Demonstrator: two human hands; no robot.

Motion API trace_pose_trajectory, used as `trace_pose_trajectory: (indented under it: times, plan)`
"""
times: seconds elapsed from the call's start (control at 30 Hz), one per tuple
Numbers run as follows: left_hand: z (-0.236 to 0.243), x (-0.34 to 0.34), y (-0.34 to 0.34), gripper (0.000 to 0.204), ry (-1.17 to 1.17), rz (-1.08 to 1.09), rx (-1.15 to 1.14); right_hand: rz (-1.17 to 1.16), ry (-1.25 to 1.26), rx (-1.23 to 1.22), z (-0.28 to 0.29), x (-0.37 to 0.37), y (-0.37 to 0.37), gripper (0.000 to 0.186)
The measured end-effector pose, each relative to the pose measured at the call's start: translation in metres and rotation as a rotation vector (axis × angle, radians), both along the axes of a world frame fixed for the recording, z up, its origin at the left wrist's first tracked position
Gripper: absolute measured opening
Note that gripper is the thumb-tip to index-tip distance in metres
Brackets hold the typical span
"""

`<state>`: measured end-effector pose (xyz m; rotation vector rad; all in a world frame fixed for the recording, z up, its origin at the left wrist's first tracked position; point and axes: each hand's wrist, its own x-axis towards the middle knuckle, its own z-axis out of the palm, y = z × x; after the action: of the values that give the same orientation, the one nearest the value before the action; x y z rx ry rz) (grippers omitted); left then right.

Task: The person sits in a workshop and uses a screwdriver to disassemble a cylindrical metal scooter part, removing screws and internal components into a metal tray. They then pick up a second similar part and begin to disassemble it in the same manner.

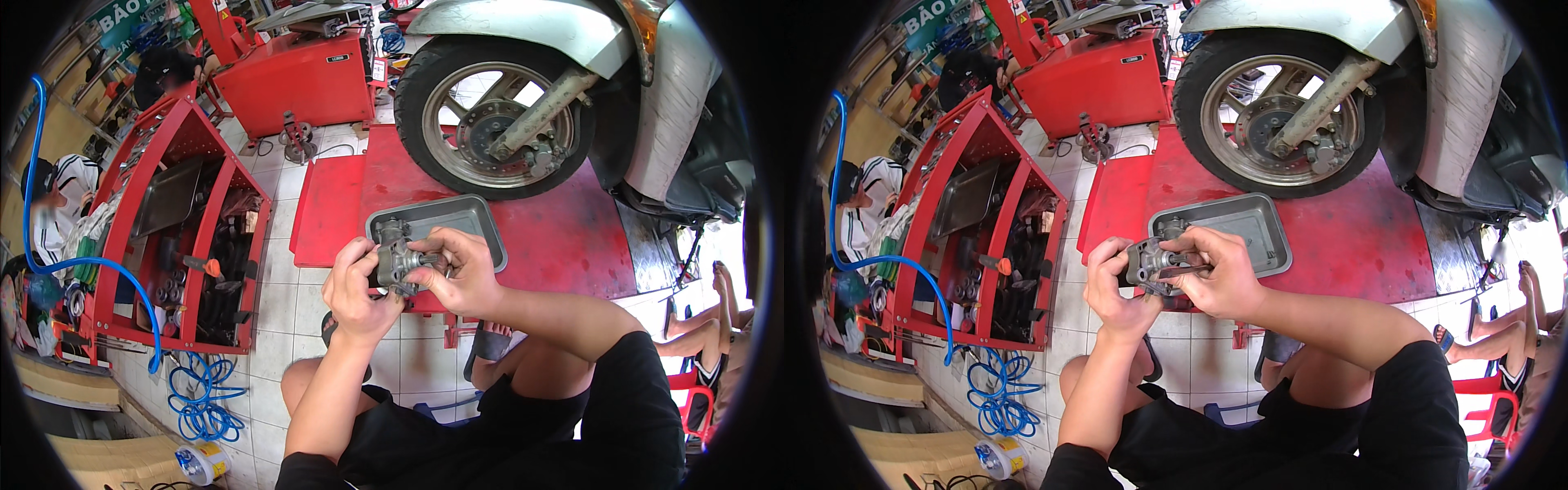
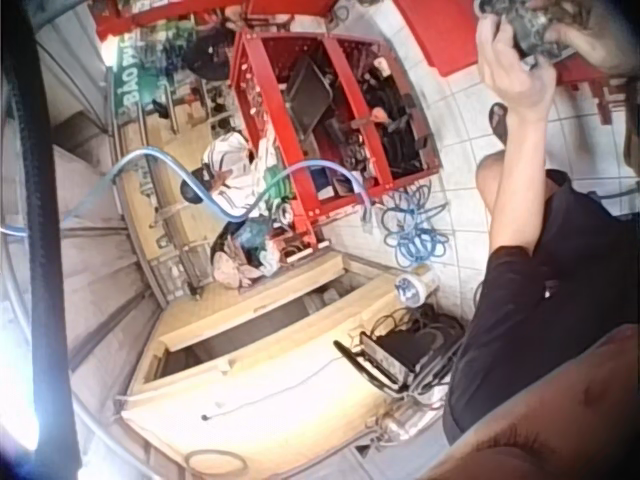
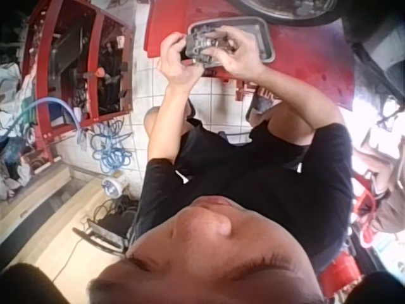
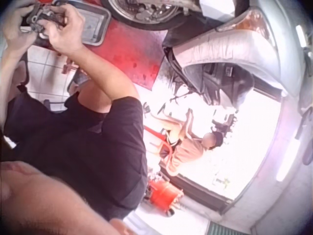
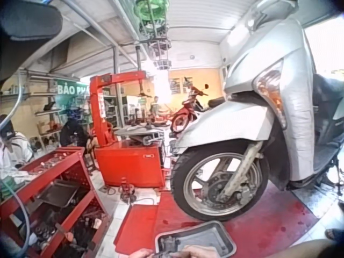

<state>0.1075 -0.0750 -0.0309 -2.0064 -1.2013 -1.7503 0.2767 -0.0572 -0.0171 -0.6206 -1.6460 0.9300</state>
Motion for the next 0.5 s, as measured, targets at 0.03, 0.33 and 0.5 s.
trace_pose_trajectory:
  times: [0.03,0.33,0.5]
  plan:
    - [0.0,0.0,0.0,0.055,-0.006,-0.004,-0.005,-0.004,-0.015,0.019,0.0,0.0,0.001,0.035]
    - [0.001,0.001,0.001,0.053,-0.07,-0.046,-0.154,-0.051,-0.082,-0.128,-0.002,0.004,0.004,0.03]
    - [0.0,-0.001,0.001,0.053,-0.086,-0.054,-0.183,-0.054,-0.051,-0.141,-0.003,0.002,0.005,0.03]
